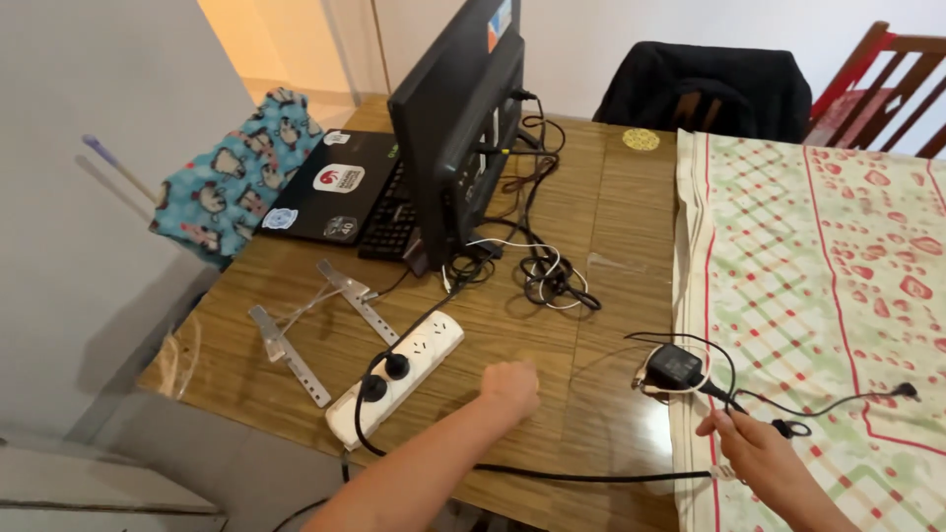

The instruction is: Organizing and managing various computer and electronic cables on a desk.

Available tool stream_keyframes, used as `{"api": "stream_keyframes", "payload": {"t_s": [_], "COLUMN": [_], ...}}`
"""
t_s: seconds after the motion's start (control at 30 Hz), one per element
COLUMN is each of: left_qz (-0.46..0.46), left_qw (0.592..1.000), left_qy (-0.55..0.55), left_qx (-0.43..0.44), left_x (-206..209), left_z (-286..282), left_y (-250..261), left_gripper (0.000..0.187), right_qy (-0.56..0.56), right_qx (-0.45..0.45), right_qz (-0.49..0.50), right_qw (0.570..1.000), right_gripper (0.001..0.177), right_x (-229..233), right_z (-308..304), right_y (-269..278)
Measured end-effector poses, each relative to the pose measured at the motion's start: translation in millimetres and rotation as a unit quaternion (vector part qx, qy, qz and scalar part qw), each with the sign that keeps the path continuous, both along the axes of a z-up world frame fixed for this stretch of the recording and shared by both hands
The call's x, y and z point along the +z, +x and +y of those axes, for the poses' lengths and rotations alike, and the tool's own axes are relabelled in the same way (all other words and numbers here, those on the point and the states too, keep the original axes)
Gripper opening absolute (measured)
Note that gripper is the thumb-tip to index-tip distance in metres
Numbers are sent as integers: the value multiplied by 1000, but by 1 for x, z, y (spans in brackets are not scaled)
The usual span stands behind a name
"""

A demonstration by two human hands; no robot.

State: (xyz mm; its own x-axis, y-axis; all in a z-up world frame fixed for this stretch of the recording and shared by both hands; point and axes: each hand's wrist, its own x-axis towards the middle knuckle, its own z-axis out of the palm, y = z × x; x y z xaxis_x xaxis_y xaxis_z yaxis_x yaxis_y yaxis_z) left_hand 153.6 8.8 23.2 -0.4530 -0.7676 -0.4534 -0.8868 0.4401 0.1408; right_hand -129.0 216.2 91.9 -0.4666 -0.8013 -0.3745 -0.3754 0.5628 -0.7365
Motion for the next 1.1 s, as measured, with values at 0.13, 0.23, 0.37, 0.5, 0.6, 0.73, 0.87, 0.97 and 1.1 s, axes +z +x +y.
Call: {"api": "stream_keyframes", "payload": {"t_s": [0.13, 0.23, 0.37, 0.5, 0.6, 0.73, 0.87, 0.97, 1.1], "left_qz": [-55, 30, 275, 270, 270, 332, 323, 324, 325], "left_qw": [997, 974, 946, 922, 932, 929, 939, 940, 940], "left_qy": [-45, -210, -33, 261, 225, 159, 115, 101, 103], "left_qx": [-22, -74, -168, -93, -89, -32, -9, -35, -10], "left_x": [10, 24, 90, 61, 52, 40, 51, 61, 79], "left_z": [0, 29, 114, 160, 161, 145, 132, 132, 130], "left_y": [-8, -22, -67, -125, -136, -135, -116, -98, -79], "left_gripper": [49, 43, 42, 73, 25, 29, 15, 29, 39], "right_qy": [7, -8, -113, -116, -128, -36, 96, 70, 23], "right_qx": [-14, -10, -71, -136, -136, -120, -103, -137, -140], "right_qz": [-2, 10, -93, -168, -175, -148, 113, 230, 311], "right_qw": [1000, 1000, 987, 969, 967, 981, 984, 961, 940], "right_gripper": [51, 51, 47, 49, 49, 49, 53, 45, 37], "right_x": [-12, -23, -8, 53, 57, 34, 64, 133, 154], "right_z": [1, 9, 15, 23, 42, 78, 95, 82, 77], "right_y": [-9, -24, -12, 21, 11, -34, -77, -86, -146]}}
